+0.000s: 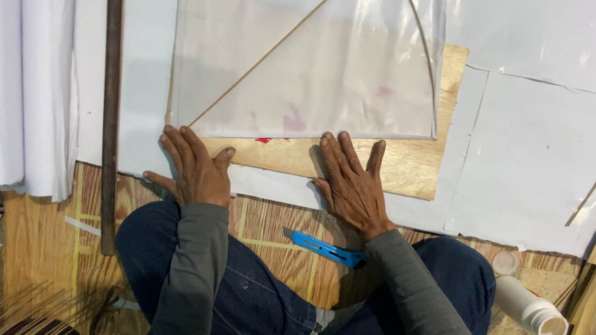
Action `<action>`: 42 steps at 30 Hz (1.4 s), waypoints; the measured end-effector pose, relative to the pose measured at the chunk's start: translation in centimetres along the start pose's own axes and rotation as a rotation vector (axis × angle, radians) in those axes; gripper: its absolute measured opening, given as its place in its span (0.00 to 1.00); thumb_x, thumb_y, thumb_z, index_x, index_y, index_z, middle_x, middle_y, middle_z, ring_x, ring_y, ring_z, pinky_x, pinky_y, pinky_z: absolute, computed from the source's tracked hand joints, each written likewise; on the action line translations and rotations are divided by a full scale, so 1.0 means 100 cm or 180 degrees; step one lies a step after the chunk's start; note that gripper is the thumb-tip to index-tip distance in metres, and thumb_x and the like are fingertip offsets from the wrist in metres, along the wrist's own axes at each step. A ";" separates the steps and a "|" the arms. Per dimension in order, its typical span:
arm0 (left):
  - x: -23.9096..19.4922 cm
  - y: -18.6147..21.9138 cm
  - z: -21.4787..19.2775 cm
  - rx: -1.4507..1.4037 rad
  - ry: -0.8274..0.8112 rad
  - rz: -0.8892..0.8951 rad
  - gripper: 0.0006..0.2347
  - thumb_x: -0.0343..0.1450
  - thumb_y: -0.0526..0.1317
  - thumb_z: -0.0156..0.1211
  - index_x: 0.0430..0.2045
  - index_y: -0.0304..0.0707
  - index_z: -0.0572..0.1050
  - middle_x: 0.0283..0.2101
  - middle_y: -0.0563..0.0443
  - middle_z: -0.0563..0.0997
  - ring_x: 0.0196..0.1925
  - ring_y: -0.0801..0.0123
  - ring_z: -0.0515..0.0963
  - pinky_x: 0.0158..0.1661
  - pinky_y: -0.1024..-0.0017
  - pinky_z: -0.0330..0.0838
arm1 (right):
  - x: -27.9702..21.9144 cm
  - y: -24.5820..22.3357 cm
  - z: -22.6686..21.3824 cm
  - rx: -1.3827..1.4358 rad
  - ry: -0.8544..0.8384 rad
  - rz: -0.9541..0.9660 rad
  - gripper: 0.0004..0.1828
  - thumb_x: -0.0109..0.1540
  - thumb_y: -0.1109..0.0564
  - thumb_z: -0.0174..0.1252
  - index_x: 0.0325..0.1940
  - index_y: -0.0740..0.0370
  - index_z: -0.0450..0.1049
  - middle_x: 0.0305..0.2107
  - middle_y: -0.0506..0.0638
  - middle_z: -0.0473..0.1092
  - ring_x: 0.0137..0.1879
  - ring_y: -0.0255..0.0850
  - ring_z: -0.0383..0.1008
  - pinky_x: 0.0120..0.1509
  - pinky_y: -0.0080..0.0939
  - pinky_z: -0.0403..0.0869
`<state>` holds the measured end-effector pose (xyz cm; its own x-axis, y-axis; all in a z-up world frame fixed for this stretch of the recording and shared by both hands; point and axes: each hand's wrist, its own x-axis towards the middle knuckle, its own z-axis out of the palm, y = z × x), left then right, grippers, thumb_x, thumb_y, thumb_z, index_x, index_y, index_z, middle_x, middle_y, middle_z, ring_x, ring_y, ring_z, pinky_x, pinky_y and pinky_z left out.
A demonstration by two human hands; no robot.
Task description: The person sits on the floor and assembles a kite by folding and pressing a translucent sheet over a wooden frame. They repeatedly smooth the sheet along the frame edges to secure it in place.
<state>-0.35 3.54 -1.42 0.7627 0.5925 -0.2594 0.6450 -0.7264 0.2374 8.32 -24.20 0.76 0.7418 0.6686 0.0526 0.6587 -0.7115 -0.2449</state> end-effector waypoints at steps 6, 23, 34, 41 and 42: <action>-0.026 0.066 0.038 0.0349 -0.0134 0.1431 0.36 0.75 0.58 0.52 0.76 0.40 0.50 0.80 0.48 0.48 0.81 0.56 0.41 0.69 0.25 0.20 | 0.001 0.002 -0.001 0.0138 -0.0017 0.0064 0.37 0.72 0.34 0.33 0.82 0.51 0.47 0.77 0.47 0.50 0.82 0.45 0.44 0.78 0.79 0.27; -0.041 0.108 0.025 0.0058 -0.0086 0.2679 0.34 0.77 0.61 0.42 0.75 0.42 0.49 0.79 0.44 0.46 0.81 0.53 0.43 0.68 0.22 0.24 | -0.024 0.101 -0.050 0.0040 0.0470 0.0870 0.35 0.72 0.45 0.43 0.80 0.63 0.50 0.70 0.57 0.63 0.79 0.53 0.55 0.80 0.74 0.35; -0.048 0.159 0.020 -0.0176 -0.0327 0.3209 0.31 0.75 0.57 0.51 0.73 0.46 0.57 0.78 0.43 0.51 0.80 0.48 0.46 0.65 0.19 0.37 | -0.026 0.122 -0.034 0.1195 0.1405 0.2043 0.58 0.59 0.39 0.74 0.81 0.58 0.47 0.55 0.49 0.74 0.62 0.48 0.70 0.66 0.54 0.59; -0.047 0.174 0.036 0.0281 -0.0060 0.3272 0.37 0.75 0.64 0.43 0.75 0.40 0.50 0.80 0.42 0.46 0.81 0.54 0.42 0.67 0.22 0.30 | -0.003 0.094 -0.035 0.0876 0.1245 0.2509 0.75 0.45 0.31 0.80 0.83 0.53 0.42 0.55 0.49 0.66 0.60 0.51 0.61 0.67 0.62 0.51; -0.047 0.173 0.037 0.0269 -0.0100 0.3213 0.38 0.75 0.65 0.41 0.75 0.39 0.49 0.80 0.42 0.45 0.81 0.55 0.41 0.68 0.23 0.28 | -0.003 0.094 -0.033 0.0849 0.1305 0.2517 0.74 0.46 0.28 0.77 0.83 0.54 0.43 0.54 0.49 0.66 0.59 0.50 0.62 0.67 0.63 0.52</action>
<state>7.06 -13.09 0.49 0.9472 -0.3205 0.0011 -0.3068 -0.9057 0.2926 14.72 -31.82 1.66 0.9828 -0.1544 0.1010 -0.0706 -0.8205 -0.5672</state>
